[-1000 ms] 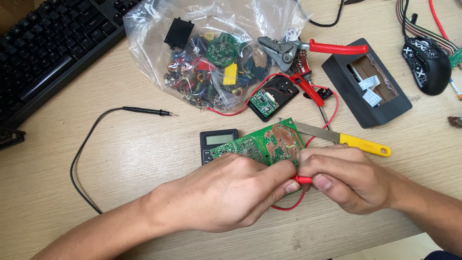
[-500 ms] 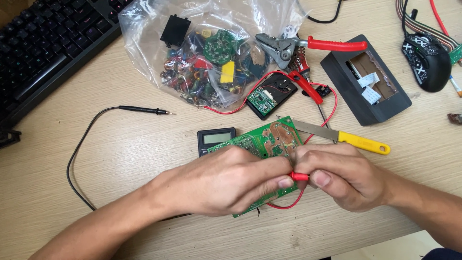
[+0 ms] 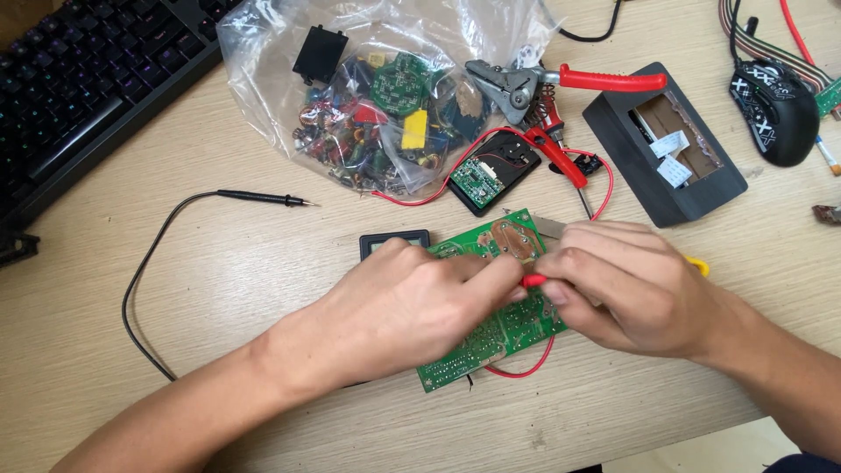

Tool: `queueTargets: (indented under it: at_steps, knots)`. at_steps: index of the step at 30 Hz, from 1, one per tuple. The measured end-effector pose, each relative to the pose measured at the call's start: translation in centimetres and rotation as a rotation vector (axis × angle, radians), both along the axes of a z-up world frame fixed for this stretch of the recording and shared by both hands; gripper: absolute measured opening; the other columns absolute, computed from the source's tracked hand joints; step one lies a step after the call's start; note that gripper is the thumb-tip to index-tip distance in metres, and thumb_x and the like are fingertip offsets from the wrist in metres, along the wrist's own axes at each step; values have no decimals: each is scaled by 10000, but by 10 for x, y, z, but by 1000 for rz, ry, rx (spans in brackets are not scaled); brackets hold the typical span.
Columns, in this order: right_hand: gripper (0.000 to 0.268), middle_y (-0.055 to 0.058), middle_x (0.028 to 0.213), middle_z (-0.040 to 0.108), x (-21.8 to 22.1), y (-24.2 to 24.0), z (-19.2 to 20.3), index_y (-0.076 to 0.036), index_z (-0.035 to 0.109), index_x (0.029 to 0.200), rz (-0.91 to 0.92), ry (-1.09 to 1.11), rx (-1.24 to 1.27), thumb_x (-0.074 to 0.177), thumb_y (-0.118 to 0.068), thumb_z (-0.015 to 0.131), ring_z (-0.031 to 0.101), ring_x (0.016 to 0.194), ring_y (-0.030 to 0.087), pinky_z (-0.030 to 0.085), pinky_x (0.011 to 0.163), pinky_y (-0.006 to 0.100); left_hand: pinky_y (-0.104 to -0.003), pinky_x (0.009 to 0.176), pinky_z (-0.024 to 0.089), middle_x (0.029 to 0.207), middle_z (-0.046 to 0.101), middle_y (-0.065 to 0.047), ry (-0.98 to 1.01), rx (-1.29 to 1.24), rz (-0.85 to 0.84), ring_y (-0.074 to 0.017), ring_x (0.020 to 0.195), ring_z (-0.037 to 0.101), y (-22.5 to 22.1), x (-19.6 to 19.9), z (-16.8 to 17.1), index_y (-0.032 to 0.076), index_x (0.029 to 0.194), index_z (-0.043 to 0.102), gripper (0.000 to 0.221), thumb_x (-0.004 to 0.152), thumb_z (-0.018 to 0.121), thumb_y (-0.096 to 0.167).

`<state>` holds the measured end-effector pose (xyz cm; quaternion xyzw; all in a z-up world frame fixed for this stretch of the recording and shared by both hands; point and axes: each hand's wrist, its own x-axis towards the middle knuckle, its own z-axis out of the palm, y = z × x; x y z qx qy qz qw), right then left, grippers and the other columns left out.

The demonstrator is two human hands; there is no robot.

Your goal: A person prepares electrical wires by stripping insulation and uses a multimeter to test a circuit board.

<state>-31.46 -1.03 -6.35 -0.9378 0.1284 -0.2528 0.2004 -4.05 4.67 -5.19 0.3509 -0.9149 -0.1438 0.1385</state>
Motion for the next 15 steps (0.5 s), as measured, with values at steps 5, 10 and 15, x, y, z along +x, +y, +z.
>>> queueTargets:
  at_steps: [5,10,15]
  knots:
    - [214,103,825,597,-2,-3,6,-8,645,983,-43,59,-173,1096,-161,742,575,680,306,510,657,445,-591,327,467,867,748,-59,-47,-104,40,-433,479,690,2,-1,-1,119,1109,518,126,1193,569,198]
    - [223,157,861,607,1,-3,17,51,654,991,-39,62,-363,1129,-112,719,560,676,339,494,625,472,-519,316,451,887,726,-39,0,-314,59,-337,467,666,2,2,8,43,1309,648,190,1125,636,91]
    - [292,152,806,534,6,-1,19,66,622,898,-20,-25,-365,1142,-92,649,486,631,321,449,574,458,-457,323,374,789,565,3,-2,-333,75,-245,438,540,7,2,12,98,1142,612,86,1134,644,18]
